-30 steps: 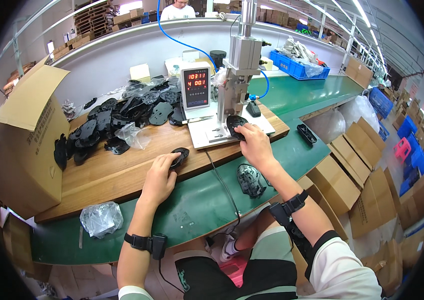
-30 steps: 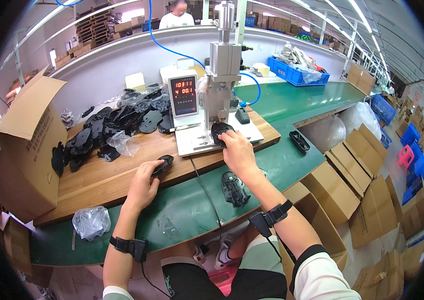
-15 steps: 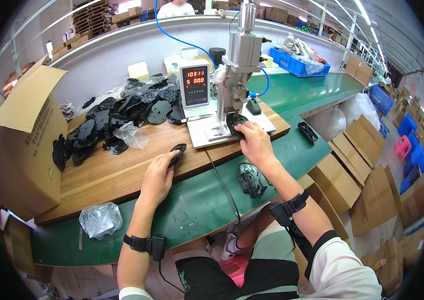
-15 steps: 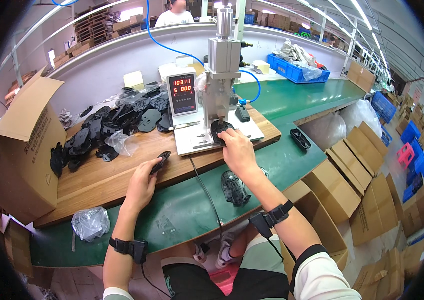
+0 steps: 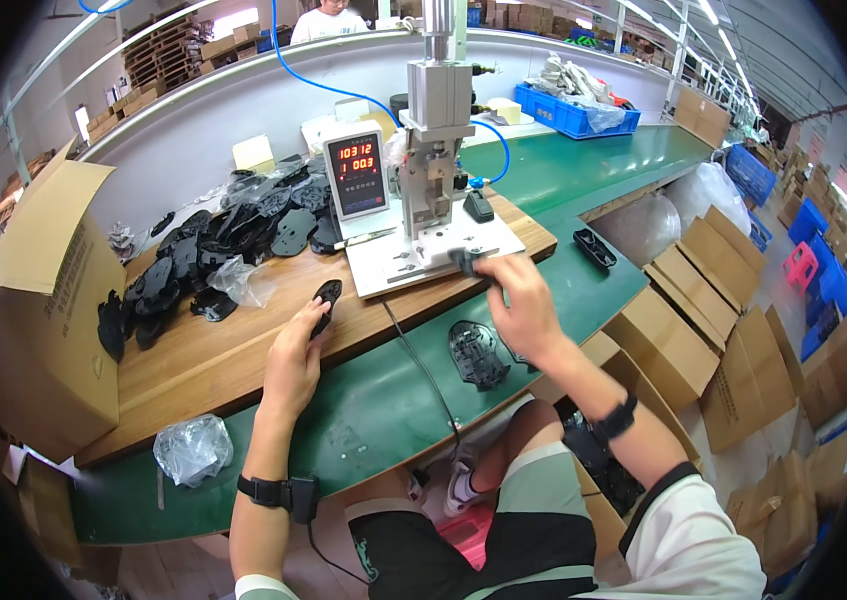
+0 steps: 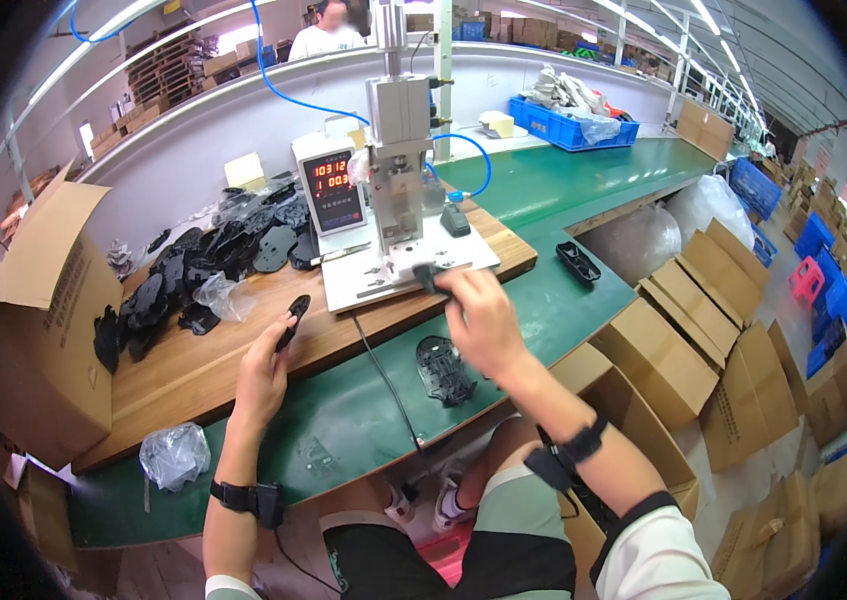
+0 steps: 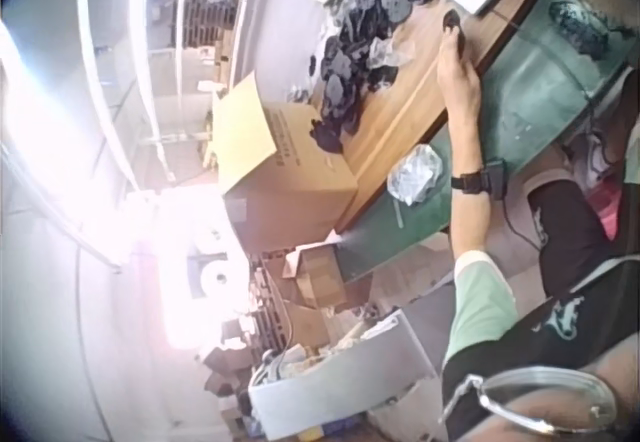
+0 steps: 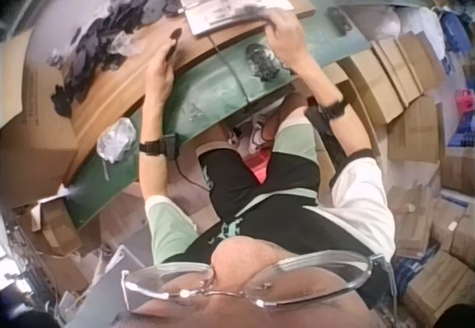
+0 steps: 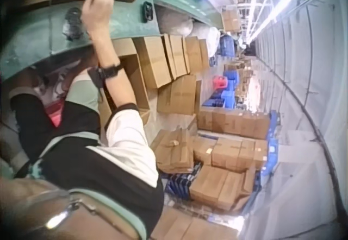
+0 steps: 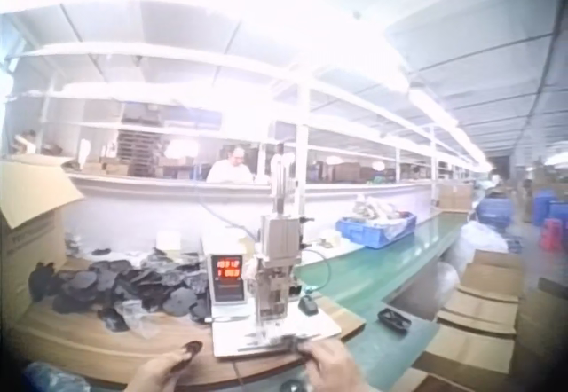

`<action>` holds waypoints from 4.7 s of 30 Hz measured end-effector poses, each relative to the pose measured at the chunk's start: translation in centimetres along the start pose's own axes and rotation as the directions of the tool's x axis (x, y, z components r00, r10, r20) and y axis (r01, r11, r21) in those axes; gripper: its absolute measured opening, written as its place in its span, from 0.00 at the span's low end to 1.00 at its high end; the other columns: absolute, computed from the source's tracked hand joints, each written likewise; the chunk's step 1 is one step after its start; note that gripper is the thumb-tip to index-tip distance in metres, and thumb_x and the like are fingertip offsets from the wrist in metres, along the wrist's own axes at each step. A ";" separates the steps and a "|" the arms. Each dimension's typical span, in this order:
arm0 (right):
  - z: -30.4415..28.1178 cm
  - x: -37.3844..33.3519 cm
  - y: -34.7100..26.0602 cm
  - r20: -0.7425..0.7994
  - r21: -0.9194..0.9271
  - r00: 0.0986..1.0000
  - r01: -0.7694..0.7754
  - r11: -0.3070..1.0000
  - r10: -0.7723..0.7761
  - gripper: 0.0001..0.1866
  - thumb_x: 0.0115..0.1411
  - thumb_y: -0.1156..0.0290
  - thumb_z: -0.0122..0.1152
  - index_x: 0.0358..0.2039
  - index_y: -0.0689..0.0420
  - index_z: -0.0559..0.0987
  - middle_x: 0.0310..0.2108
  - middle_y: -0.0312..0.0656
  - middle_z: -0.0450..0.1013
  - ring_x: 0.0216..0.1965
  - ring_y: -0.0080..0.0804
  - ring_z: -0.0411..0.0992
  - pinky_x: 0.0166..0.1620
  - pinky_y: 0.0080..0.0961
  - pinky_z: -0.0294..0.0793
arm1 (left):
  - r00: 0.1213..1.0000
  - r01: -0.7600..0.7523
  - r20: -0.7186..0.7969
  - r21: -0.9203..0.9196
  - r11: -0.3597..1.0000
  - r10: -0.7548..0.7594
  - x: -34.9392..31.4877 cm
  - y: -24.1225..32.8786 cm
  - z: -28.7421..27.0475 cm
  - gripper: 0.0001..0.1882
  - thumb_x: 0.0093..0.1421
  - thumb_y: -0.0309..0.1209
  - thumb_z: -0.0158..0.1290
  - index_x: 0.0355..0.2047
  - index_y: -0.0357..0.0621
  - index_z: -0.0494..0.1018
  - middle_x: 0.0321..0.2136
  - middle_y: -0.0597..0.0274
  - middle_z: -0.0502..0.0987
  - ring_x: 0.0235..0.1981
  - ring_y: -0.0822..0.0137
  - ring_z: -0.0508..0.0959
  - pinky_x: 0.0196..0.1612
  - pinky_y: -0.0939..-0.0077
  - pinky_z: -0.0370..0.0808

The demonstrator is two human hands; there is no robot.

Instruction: Operating a pneumatic press machine to join plastic housing components for electronics.

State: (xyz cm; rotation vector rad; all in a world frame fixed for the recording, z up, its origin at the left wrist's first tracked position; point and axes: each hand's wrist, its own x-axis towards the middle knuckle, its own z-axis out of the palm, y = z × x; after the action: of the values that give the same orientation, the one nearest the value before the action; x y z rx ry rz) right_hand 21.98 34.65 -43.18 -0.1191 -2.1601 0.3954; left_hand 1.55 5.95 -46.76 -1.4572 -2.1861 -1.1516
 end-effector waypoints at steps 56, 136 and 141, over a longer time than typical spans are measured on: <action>4.3 4.8 2.3 0.289 -0.312 0.947 0.229 0.922 -0.137 0.12 0.50 0.78 0.68 0.37 0.58 0.82 0.40 0.41 0.77 0.49 0.46 0.76 0.50 0.44 0.77 | 0.983 0.134 -0.134 0.033 0.990 -0.129 1.8 -1.6 2.6 0.19 0.71 0.25 0.50 0.61 0.35 0.70 0.57 0.42 0.76 0.60 0.43 0.75 0.64 0.56 0.71; 4.6 4.7 2.5 0.181 -0.205 0.981 0.112 0.972 -0.075 0.14 0.49 0.83 0.63 0.37 0.57 0.80 0.38 0.43 0.77 0.45 0.48 0.75 0.49 0.44 0.76 | 0.985 0.154 -0.048 -0.190 0.970 -0.166 1.8 -1.3 3.5 0.07 0.71 0.24 0.51 0.41 0.35 0.78 0.31 0.50 0.84 0.35 0.56 0.85 0.42 0.64 0.80; 2.6 3.6 2.0 0.092 -0.131 0.995 0.048 0.990 -0.036 0.13 0.52 0.79 0.64 0.40 0.56 0.83 0.39 0.44 0.77 0.47 0.50 0.75 0.52 0.45 0.74 | 0.980 0.175 -0.052 -0.233 0.957 -0.192 1.5 -1.8 3.6 0.07 0.70 0.23 0.51 0.41 0.34 0.78 0.31 0.50 0.84 0.34 0.57 0.85 0.41 0.65 0.80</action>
State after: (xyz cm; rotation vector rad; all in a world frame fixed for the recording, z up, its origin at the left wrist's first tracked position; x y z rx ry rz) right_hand 17.65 36.77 -42.46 -0.1326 -2.2729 0.2363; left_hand 0.02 9.25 -48.97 -1.2903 -2.2368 -1.5381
